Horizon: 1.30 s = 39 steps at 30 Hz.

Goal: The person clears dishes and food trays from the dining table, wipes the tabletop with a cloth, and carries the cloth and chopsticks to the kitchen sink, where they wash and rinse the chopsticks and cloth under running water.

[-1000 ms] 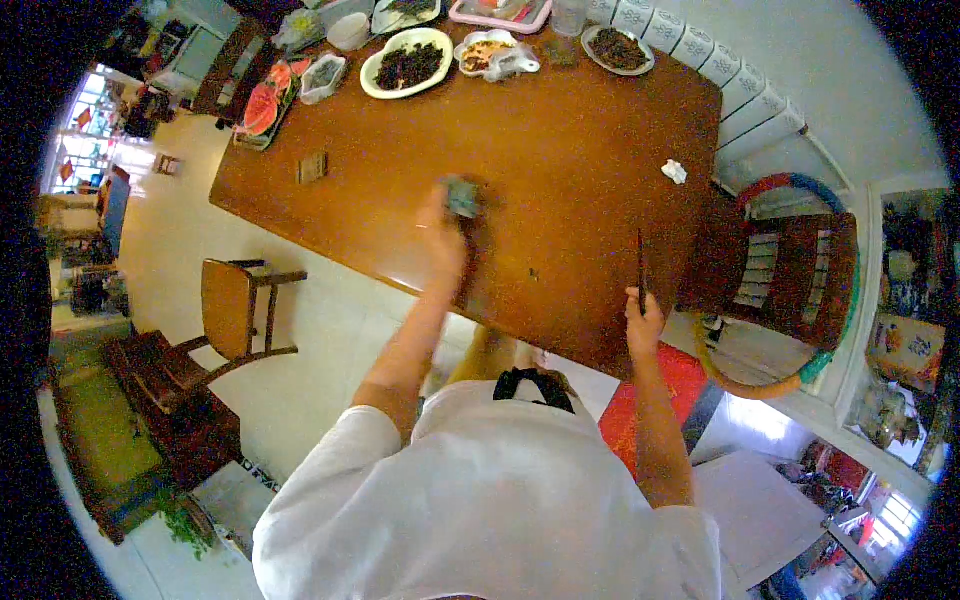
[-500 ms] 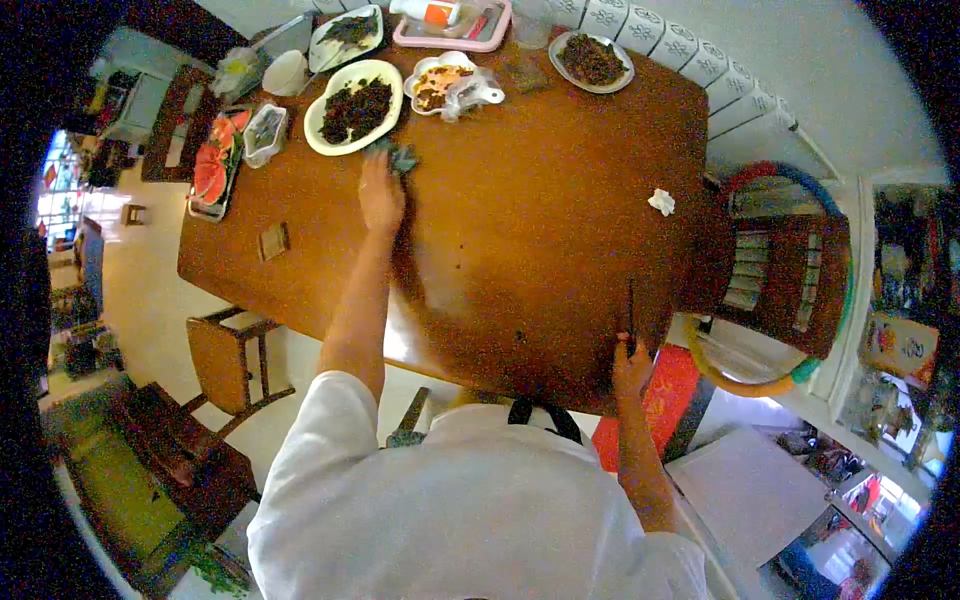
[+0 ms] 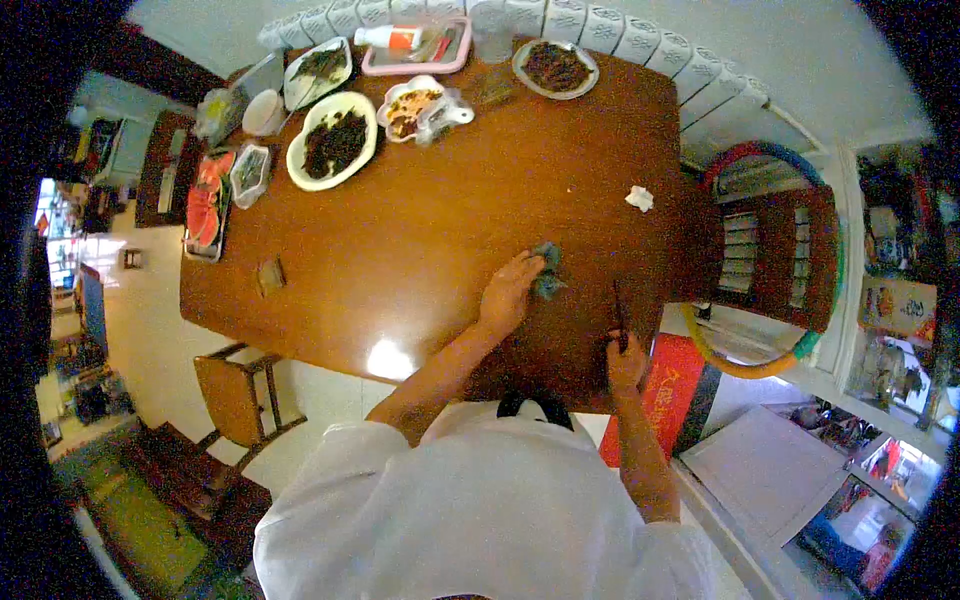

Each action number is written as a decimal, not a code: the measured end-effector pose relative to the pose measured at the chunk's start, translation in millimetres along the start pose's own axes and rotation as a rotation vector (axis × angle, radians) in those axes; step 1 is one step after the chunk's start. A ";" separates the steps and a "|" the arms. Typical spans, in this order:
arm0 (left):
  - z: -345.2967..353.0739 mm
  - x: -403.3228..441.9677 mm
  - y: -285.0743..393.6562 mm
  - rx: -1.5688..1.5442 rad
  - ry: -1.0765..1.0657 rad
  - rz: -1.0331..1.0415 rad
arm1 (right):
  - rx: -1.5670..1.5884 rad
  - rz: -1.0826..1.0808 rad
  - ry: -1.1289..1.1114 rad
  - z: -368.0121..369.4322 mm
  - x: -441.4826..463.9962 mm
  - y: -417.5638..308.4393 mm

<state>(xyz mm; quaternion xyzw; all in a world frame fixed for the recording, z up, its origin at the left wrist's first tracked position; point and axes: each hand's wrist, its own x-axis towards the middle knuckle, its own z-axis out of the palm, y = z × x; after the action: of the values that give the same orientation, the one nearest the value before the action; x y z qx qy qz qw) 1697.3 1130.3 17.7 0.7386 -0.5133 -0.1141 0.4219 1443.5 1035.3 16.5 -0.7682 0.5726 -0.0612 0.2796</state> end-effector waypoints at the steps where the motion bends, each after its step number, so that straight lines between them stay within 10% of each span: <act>1: 8.0 1.0 -17.2 -0.197 0.131 -0.029 | 0.006 0.005 0.017 1.8 3.8 2.0; 4: -44.8 30.3 -40.7 -0.394 0.409 -0.261 | -0.018 -0.008 0.079 9.8 -0.4 13.1; 8: -87.5 65.0 -139.0 0.409 0.647 -0.263 | 0.091 -0.002 0.083 10.2 -2.9 6.9; 12: -51.6 110.0 -95.5 0.653 0.449 -0.401 | 0.253 0.035 0.145 22.8 -1.1 28.0; 21: 56.0 135.8 -12.7 0.356 -0.154 0.160 | 0.507 0.165 0.094 2.1 -4.1 5.5; 28: 83.8 250.5 -60.7 0.131 0.376 0.093 | 0.790 0.390 0.178 -22.5 -19.0 1.5; 32: 115.6 285.5 -45.7 0.390 0.277 0.039 | 0.999 0.509 0.230 -24.8 -38.7 11.1; 39: 163.5 285.9 -19.2 -0.036 -0.255 0.428 | 0.966 0.572 0.281 -17.6 -53.1 31.9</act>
<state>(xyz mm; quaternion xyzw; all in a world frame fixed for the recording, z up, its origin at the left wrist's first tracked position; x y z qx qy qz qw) 1739.4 805.5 -21.9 0.5853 -0.7048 -0.1235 0.3814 1391.4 1071.5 27.3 -0.3526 0.6962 -0.3393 0.5252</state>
